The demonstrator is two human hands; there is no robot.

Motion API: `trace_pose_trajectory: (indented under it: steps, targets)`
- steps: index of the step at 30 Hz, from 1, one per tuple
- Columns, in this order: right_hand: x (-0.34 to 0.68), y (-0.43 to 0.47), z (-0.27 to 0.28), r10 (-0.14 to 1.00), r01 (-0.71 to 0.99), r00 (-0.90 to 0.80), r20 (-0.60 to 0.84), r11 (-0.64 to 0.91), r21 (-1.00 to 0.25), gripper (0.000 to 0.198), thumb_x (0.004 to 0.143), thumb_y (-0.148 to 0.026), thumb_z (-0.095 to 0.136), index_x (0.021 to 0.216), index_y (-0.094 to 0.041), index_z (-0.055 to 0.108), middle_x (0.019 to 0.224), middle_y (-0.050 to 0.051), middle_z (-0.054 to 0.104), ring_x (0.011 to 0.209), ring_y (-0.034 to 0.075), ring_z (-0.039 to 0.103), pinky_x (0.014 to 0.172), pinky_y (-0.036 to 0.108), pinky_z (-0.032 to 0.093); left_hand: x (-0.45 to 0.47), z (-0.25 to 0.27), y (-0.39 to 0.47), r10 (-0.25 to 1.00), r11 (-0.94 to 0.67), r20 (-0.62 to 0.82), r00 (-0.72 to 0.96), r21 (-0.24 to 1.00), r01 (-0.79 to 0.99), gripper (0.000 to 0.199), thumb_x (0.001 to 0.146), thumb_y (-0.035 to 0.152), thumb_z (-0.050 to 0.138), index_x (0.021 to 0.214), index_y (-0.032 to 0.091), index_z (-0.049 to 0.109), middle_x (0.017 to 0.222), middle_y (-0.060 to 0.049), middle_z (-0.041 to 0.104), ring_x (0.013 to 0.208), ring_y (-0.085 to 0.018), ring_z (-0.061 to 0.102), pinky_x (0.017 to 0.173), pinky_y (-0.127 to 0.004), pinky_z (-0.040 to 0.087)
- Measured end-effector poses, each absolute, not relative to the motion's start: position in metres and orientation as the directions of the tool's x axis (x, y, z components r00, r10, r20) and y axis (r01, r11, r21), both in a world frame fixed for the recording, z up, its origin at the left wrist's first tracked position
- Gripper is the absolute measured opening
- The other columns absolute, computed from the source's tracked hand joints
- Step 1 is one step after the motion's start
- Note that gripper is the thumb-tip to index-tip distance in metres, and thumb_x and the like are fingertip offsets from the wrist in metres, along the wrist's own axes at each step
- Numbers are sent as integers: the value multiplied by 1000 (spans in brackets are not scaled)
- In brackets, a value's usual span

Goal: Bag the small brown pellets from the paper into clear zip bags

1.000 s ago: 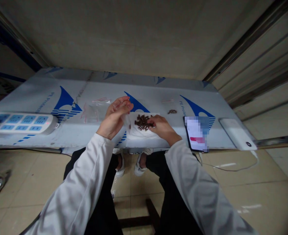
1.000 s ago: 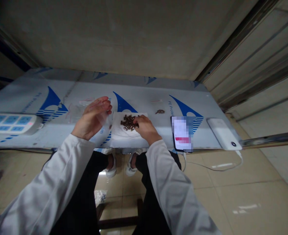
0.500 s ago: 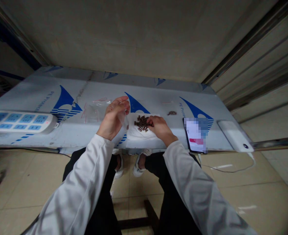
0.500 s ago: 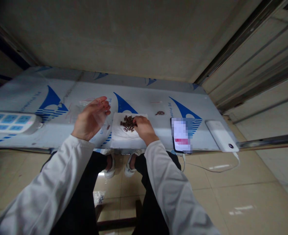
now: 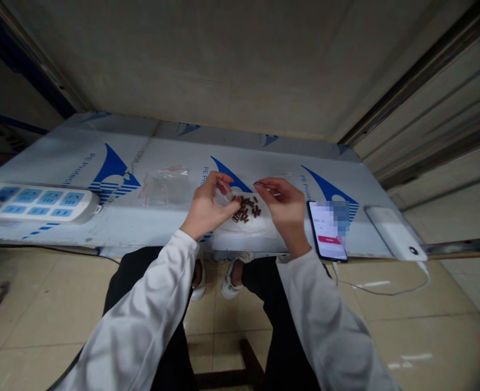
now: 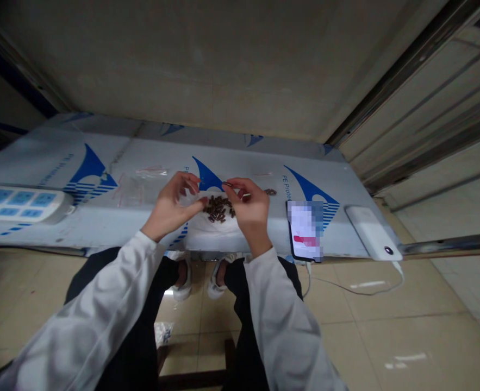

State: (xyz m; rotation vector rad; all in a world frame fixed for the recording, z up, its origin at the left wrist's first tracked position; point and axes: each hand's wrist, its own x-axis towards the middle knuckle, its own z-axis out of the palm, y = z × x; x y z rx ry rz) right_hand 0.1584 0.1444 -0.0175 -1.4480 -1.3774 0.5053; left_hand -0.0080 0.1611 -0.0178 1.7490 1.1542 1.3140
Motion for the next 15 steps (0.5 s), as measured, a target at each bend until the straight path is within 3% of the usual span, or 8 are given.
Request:
trace_pose_trajectory:
  steps: [4, 10, 15]
  targets:
    - [142, 128, 3, 912, 335, 192, 363, 287, -897, 18, 78, -32, 67, 90, -20, 69, 88, 3, 72, 76, 15, 65, 66, 26, 50, 4, -20, 152, 882, -472, 429, 196, 792, 387, 34, 65, 18, 66, 94, 21, 50, 80, 1, 58, 74, -14, 57, 72, -28, 45]
    - [137, 125, 2, 914, 554, 17, 406, 329, -764, 10, 76, -26, 70, 86, -24, 73, 81, 0, 72, 72, 14, 62, 71, 27, 48, 9, -22, 150, 873, -488, 433, 226, 787, 376, 31, 66, 19, 65, 91, 21, 47, 84, 1, 60, 74, -13, 58, 70, -25, 45]
    - [139, 127, 1, 897, 611, -46, 440, 374, -698, 9, 79, -28, 68, 87, -26, 74, 80, -1, 72, 74, 15, 62, 74, 29, 48, 10, -25, 152, 872, -490, 440, 217, 790, 368, 33, 64, 17, 66, 90, 21, 47, 83, 1, 59, 75, -13, 57, 69, -25, 45]
